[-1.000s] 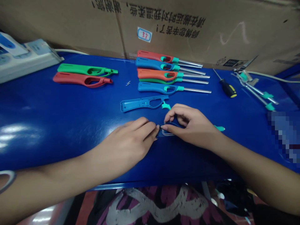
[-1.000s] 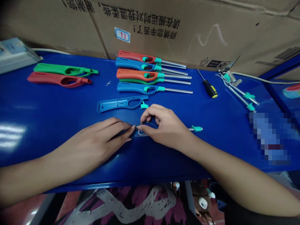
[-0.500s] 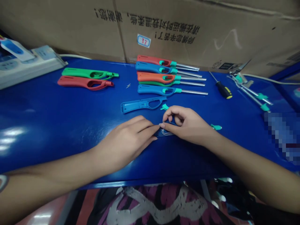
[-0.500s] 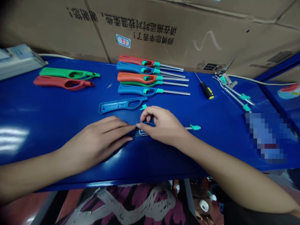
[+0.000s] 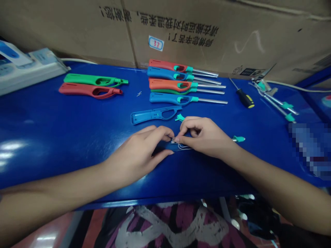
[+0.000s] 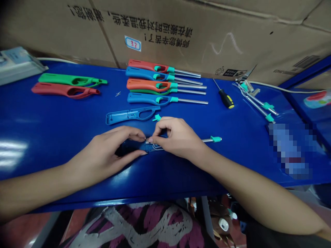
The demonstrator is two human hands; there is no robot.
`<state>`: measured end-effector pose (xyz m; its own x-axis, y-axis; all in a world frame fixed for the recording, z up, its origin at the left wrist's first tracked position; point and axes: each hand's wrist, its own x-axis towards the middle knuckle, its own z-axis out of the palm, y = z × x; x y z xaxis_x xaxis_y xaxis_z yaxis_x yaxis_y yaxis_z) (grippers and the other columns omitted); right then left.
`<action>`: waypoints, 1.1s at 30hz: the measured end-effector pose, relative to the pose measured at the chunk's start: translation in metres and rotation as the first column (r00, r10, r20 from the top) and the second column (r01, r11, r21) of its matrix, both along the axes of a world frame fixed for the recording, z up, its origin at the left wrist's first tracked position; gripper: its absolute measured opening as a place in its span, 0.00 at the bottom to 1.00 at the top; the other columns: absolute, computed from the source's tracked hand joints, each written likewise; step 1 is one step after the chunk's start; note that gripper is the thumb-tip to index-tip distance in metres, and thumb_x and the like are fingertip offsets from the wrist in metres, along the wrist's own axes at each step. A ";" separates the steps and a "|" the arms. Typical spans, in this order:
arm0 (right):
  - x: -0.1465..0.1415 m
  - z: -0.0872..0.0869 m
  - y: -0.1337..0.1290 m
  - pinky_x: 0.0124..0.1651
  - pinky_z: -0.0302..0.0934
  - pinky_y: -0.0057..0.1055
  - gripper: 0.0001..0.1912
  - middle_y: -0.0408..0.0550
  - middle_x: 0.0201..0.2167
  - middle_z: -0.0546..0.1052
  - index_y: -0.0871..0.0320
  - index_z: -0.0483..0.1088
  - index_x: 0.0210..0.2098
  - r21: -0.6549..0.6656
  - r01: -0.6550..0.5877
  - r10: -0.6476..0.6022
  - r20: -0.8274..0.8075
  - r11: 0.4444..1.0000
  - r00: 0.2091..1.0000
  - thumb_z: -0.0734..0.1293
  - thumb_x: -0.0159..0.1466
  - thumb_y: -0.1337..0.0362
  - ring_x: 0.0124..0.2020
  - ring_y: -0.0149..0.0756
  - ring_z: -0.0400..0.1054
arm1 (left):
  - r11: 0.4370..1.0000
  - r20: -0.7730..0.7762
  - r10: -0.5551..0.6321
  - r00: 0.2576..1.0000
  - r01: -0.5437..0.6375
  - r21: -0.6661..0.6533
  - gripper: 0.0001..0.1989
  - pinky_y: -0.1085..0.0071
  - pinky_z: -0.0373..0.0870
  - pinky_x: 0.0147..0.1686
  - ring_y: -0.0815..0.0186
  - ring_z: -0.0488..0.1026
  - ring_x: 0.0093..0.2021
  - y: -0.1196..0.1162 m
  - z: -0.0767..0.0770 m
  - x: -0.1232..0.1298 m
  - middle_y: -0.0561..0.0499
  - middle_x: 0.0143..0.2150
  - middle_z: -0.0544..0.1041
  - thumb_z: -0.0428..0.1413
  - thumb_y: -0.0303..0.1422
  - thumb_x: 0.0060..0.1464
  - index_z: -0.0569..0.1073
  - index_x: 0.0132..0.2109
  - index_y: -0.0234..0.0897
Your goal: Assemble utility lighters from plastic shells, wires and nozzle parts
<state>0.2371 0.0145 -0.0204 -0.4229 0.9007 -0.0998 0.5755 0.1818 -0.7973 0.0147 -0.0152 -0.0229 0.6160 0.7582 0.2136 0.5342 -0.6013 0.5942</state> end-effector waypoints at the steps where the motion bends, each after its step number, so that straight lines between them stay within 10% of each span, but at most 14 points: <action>1: 0.001 0.000 0.001 0.25 0.48 0.29 0.10 0.40 0.28 0.70 0.59 0.75 0.26 -0.010 -0.010 0.010 -0.019 1.000 1.000 0.74 0.60 0.61 0.22 0.24 0.53 | 1.000 -0.001 -0.005 1.000 0.005 0.007 0.14 0.72 0.73 0.49 0.66 0.76 0.49 0.000 0.000 0.000 0.52 0.48 0.79 0.62 0.30 0.61 0.69 0.52 0.37; 6: 0.013 0.011 0.001 0.29 0.56 0.29 0.12 0.45 0.34 0.74 0.59 0.76 0.34 0.056 -0.057 0.062 -0.087 0.997 0.994 0.66 0.68 0.59 0.27 0.28 0.62 | 0.998 -0.012 -0.051 0.999 0.051 0.032 0.15 0.68 0.72 0.53 0.64 0.74 0.52 0.003 -0.001 -0.003 0.49 0.50 0.78 0.60 0.31 0.62 0.71 0.55 0.35; 11: 0.023 0.023 -0.008 0.35 0.58 0.28 0.06 0.45 0.38 0.75 0.58 0.76 0.39 0.368 -0.260 0.183 0.231 0.893 0.956 0.66 0.69 0.64 0.37 0.30 0.69 | 0.997 0.034 -0.074 0.997 0.074 -0.010 0.15 0.69 0.73 0.49 0.64 0.74 0.47 0.007 0.001 -0.006 0.48 0.46 0.77 0.59 0.30 0.62 0.75 0.55 0.34; 28: 0.014 -0.002 -0.009 0.32 0.58 0.30 0.15 0.46 0.36 0.80 0.59 0.76 0.35 0.473 -0.422 0.207 0.441 0.774 0.873 0.60 0.73 0.64 0.33 0.32 0.73 | 0.995 -0.036 -0.095 0.995 0.096 0.003 0.13 0.66 0.72 0.45 0.63 0.71 0.43 0.007 0.001 -0.007 0.46 0.40 0.71 0.55 0.30 0.66 0.78 0.52 0.30; 33: 0.017 0.007 -0.010 0.37 0.62 0.28 0.12 0.45 0.42 0.80 0.56 0.77 0.40 0.439 -0.382 0.227 0.365 0.814 0.903 0.62 0.73 0.63 0.39 0.31 0.75 | 0.996 0.015 -0.081 0.997 0.082 -0.035 0.12 0.69 0.73 0.45 0.65 0.73 0.43 0.009 0.002 -0.009 0.47 0.42 0.73 0.58 0.31 0.64 0.78 0.52 0.33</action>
<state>0.2544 0.0046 -0.0135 -0.7059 0.6903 0.1589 0.6075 0.7053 -0.3654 0.0058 -0.0063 -0.0205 0.6733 0.7130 0.1958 0.4763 -0.6208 0.6227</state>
